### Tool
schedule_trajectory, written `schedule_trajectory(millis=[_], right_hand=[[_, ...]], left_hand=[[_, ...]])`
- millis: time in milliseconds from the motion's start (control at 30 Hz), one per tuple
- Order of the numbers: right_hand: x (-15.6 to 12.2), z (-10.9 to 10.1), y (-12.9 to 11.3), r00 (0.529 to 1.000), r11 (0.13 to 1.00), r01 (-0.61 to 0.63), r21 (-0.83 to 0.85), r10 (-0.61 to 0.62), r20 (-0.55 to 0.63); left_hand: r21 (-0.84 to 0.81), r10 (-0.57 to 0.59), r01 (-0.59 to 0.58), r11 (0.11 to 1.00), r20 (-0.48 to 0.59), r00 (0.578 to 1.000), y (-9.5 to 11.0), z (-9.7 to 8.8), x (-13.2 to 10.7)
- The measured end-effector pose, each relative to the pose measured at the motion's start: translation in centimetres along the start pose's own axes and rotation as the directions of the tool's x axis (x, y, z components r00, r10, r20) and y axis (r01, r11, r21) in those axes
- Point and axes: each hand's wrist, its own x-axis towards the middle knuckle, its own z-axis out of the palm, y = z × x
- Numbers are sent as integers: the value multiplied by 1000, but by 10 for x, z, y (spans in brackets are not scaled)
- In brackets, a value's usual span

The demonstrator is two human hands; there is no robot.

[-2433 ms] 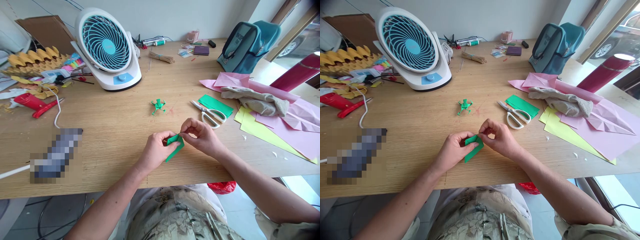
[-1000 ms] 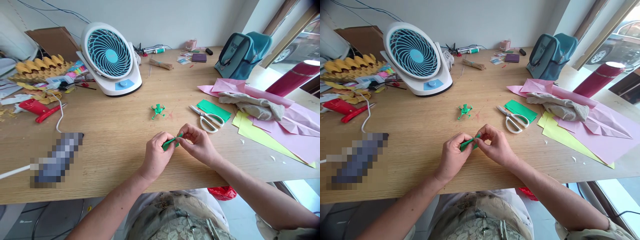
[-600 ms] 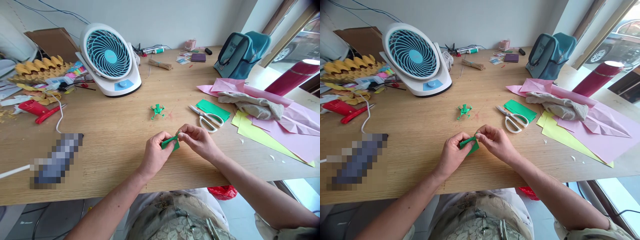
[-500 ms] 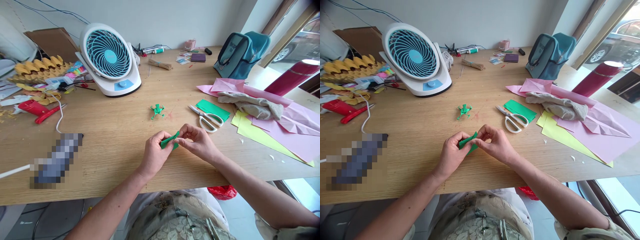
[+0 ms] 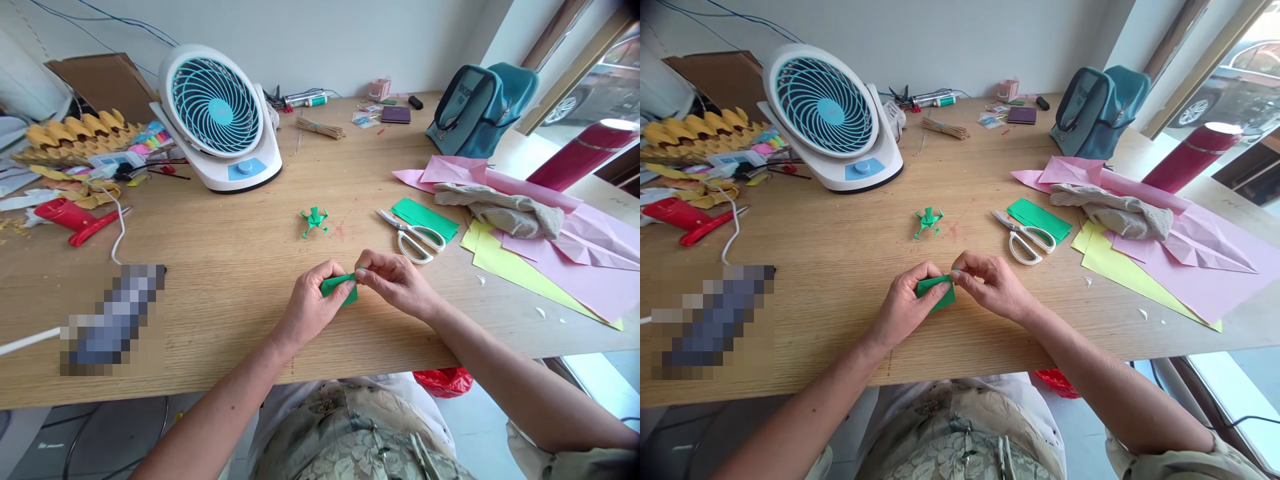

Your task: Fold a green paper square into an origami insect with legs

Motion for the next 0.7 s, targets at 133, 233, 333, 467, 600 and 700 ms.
schedule_trajectory(millis=[133,233,333,467,600,700], right_hand=[[-1,2,0,1000,999,7,-46,-8,-22],[-1,4,-2,999,997,35,-68,-36,-25],[-1,4,-2,996,991,83,-109,-86,-29],[1,0,2,998,995,47,-83,-50,-38],[2,-3,4,999,999,-9,-32,7,-46],[2,-3,3,997,999,-40,9,40,-70]], left_hand=[[-2,-20,20,1000,-12,1000,0,0,0],[50,21,-20,999,-29,999,0,0,1],[61,26,-24,998,-36,999,-1,0,1],[-23,-34,34,999,9,999,-4,-1,1],[-142,-87,96,985,68,994,-10,-2,1],[-211,-119,128,969,56,991,-12,0,2]])
